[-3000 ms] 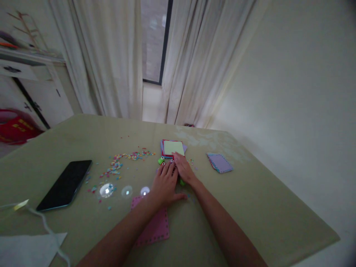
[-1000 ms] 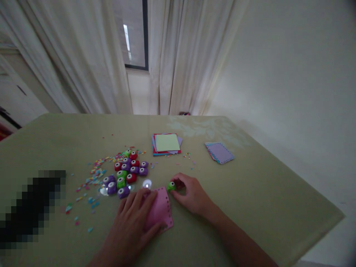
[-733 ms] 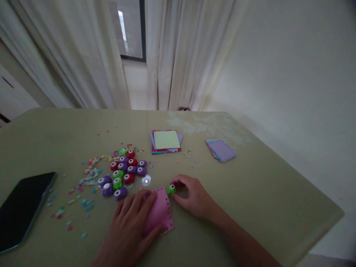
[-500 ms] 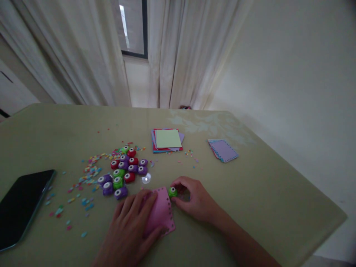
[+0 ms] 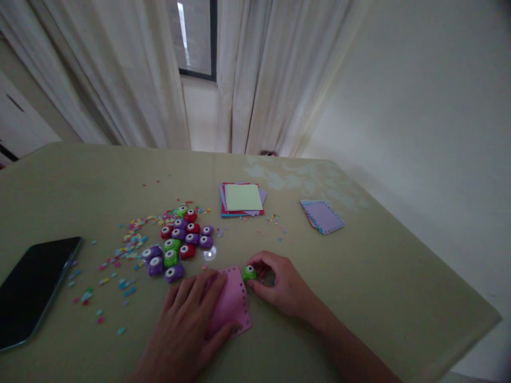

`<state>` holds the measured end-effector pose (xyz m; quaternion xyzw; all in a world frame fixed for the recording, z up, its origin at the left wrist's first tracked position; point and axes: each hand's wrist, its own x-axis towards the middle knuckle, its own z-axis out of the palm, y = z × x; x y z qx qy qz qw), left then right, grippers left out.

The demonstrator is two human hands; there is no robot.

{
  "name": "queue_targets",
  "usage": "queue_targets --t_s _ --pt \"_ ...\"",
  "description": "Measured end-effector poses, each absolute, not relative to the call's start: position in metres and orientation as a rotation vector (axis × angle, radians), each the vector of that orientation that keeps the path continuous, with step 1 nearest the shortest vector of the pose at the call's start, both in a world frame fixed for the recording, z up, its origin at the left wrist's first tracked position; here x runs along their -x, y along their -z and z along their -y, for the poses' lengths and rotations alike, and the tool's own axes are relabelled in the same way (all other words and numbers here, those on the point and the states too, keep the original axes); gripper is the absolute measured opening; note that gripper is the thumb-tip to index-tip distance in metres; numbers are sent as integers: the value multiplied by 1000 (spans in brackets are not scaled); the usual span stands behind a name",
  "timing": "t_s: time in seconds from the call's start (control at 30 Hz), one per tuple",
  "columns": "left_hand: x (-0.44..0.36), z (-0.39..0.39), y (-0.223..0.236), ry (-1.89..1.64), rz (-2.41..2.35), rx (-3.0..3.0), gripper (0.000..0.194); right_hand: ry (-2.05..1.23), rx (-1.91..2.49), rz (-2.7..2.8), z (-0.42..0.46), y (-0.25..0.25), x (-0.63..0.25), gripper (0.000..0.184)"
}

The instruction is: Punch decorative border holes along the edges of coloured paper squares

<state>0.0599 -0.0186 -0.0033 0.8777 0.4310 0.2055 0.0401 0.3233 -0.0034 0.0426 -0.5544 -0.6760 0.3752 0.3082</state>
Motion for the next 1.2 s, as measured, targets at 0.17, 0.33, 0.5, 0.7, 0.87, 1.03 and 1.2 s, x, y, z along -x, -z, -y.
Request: queue_targets --t_s 0.17,0.33,0.5,0.7,0.87,1.03,1.2 --pt "-59 19 3 -620 -1320 -2688 67 -978 1468 1798 4 -44 -322 23" --pt "-59 20 3 -620 -1318 -2699 67 -1008 1437 1783 4 -46 -322 24" --pt "-59 20 3 -644 -1313 -2718 68 -996 1424 1840 4 -47 -321 29" --pt "-58 20 4 -653 -1265 -2753 73 -982 1372 1912 3 -46 -322 31" --pt "-57 21 8 -627 -1279 -2742 75 -959 1371 1923 2 -46 -322 34" --pt "-57 22 11 -649 -1301 -2735 74 -993 1382 1891 2 -46 -320 30" --pt "-58 20 11 -692 -1281 -2762 73 -1002 1372 1895 3 -45 -321 32"
